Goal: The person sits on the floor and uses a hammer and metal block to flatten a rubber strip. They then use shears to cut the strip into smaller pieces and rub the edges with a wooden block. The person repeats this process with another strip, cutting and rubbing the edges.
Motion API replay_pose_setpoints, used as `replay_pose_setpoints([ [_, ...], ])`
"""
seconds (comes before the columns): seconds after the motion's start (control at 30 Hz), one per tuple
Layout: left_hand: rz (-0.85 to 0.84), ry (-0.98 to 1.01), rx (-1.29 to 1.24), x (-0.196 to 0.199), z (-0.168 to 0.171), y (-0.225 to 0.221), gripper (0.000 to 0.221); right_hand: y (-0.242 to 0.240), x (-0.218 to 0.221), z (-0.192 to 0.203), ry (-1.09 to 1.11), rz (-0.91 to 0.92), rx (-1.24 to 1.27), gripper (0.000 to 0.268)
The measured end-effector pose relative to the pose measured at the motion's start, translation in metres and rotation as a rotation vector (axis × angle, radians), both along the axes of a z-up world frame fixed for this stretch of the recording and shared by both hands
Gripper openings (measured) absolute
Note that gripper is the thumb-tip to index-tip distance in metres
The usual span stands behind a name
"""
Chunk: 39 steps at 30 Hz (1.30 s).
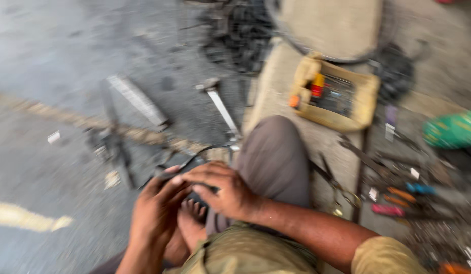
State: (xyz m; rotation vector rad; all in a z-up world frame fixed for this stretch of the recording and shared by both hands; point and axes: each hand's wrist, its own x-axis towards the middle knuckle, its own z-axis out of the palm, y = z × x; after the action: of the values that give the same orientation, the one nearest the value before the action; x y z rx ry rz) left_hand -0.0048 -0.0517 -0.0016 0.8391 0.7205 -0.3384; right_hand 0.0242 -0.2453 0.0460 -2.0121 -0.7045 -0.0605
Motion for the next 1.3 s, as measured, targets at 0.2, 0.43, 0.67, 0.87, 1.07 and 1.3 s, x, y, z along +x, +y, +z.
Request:
replay_pose_setpoints([
  [0.2,-0.050,0.039,0.052,0.000,-0.033,0.023,0.036,-0.132,-0.003,-0.012,-0.042,-0.549,-0.231,0.014],
  [0.43,-0.111,-0.010,0.003,0.009,-0.056,0.028,0.034,-0.336,-0.093,-0.090,0.435,-0.620,-1.058,0.061],
  [0.67,-0.172,-0.015,-0.091,0.014,-0.025,-0.011,0.037,-0.362,-0.176,-0.175,0.563,-0.843,-0.945,0.068],
  [0.87,-0.144,0.045,-0.041,0.021,0.004,-0.021,0.040,-0.370,-0.154,-0.149,0.609,-0.750,-1.088,0.065],
  [1.07,-0.024,-0.196,-0.285,0.019,0.011,-0.023,0.041,-0.289,-0.079,-0.075,0.614,-0.973,-0.961,0.064],
  [1.3,0.041,-0.229,-0.335,0.014,0.014,-0.025,0.049,-0.131,-0.030,0.020,0.245,-0.567,-0.501,0.057],
])
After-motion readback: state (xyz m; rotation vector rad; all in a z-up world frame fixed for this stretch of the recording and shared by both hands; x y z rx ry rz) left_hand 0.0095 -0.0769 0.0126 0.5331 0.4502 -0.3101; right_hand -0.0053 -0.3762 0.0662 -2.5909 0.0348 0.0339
